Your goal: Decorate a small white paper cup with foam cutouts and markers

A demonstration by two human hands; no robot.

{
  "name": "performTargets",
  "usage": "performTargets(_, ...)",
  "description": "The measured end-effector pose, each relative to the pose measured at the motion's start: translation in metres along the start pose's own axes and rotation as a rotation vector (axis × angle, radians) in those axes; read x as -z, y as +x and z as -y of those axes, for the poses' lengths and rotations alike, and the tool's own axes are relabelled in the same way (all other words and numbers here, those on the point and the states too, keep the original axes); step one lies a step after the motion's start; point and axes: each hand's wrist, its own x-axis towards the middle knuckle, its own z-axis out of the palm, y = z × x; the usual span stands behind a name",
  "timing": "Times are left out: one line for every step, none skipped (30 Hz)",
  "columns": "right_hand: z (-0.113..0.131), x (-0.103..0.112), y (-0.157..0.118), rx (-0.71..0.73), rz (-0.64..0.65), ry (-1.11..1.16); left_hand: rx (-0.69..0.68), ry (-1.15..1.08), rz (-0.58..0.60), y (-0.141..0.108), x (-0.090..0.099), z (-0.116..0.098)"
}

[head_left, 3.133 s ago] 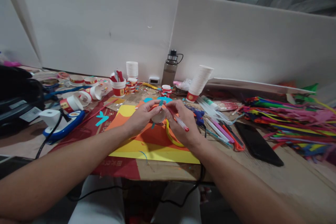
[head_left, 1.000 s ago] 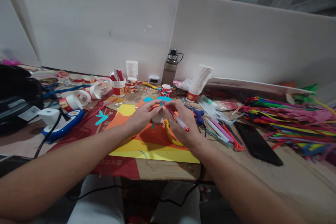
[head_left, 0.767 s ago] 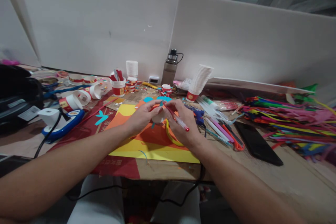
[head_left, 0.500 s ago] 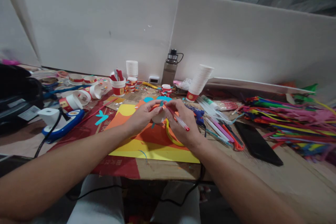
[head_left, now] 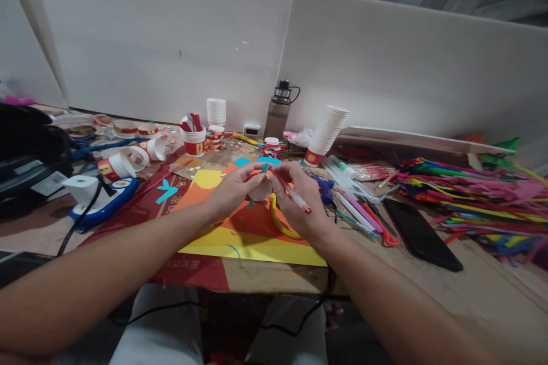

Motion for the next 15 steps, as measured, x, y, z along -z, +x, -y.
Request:
performTargets(0.0002, 0.0001, 0.0000, 0.000, 0.001, -0.001, 0.003, 0.000, -0.001, 0.0002, 0.0003, 0.0003)
performTargets(0.0003, 0.0001, 0.0001, -0.001, 0.003, -0.002, 0.005, -0.001, -0.001, 0.0005, 0.0006, 0.0006)
performTargets(0.0005, 0.0001, 0.0001, -0.003, 0.005, -0.005, 0.005, -0.005, -0.001, 0.0007, 0.0010, 0.0009)
performTargets(0.0006, 0.0001, 0.0002, -0.005, 0.007, -0.008, 0.002, -0.013, -0.001, 0.0008, 0.0012, 0.0012)
performTargets(0.0007, 0.0001, 0.0002, -0.007, 0.008, -0.013, -0.003, -0.024, -0.002, 0.0009, 0.0013, 0.0013)
performTargets(0.0007, 0.0001, 0.0002, -0.007, 0.009, -0.017, -0.007, -0.036, -0.002, 0.0009, 0.0013, 0.0013)
performTargets(0.0007, 0.0001, 0.0003, -0.006, 0.009, -0.020, -0.012, -0.047, -0.003, 0.0009, 0.0011, 0.0011)
performTargets(0.0006, 0.0001, 0.0003, -0.003, 0.007, -0.021, -0.013, -0.056, -0.004, 0.0008, 0.0008, 0.0009)
performTargets(0.0005, 0.0002, 0.0004, -0.002, 0.006, -0.023, -0.011, -0.061, -0.009, 0.0007, 0.0004, 0.0005)
performTargets(0.0004, 0.0002, 0.0004, -0.002, 0.006, -0.025, -0.007, -0.061, -0.016, 0.0005, 0.0001, 0.0002)
performTargets(0.0004, 0.0003, 0.0005, -0.003, 0.007, -0.029, -0.003, -0.059, -0.023, 0.0004, -0.0003, -0.0002)
performTargets(0.0004, 0.0003, 0.0006, -0.004, 0.009, -0.034, -0.001, -0.058, -0.030, 0.0002, -0.0006, -0.0004)
performTargets(0.0005, 0.0004, 0.0007, -0.006, 0.013, -0.039, 0.001, -0.056, -0.033, 0.0001, -0.0008, -0.0006)
performTargets(0.0006, 0.0004, 0.0008, -0.007, 0.015, -0.044, 0.002, -0.056, -0.033, 0.0001, -0.0008, -0.0006)
performTargets(0.0007, 0.0005, 0.0008, -0.007, 0.015, -0.048, 0.001, -0.056, -0.031, 0.0000, -0.0008, -0.0005)
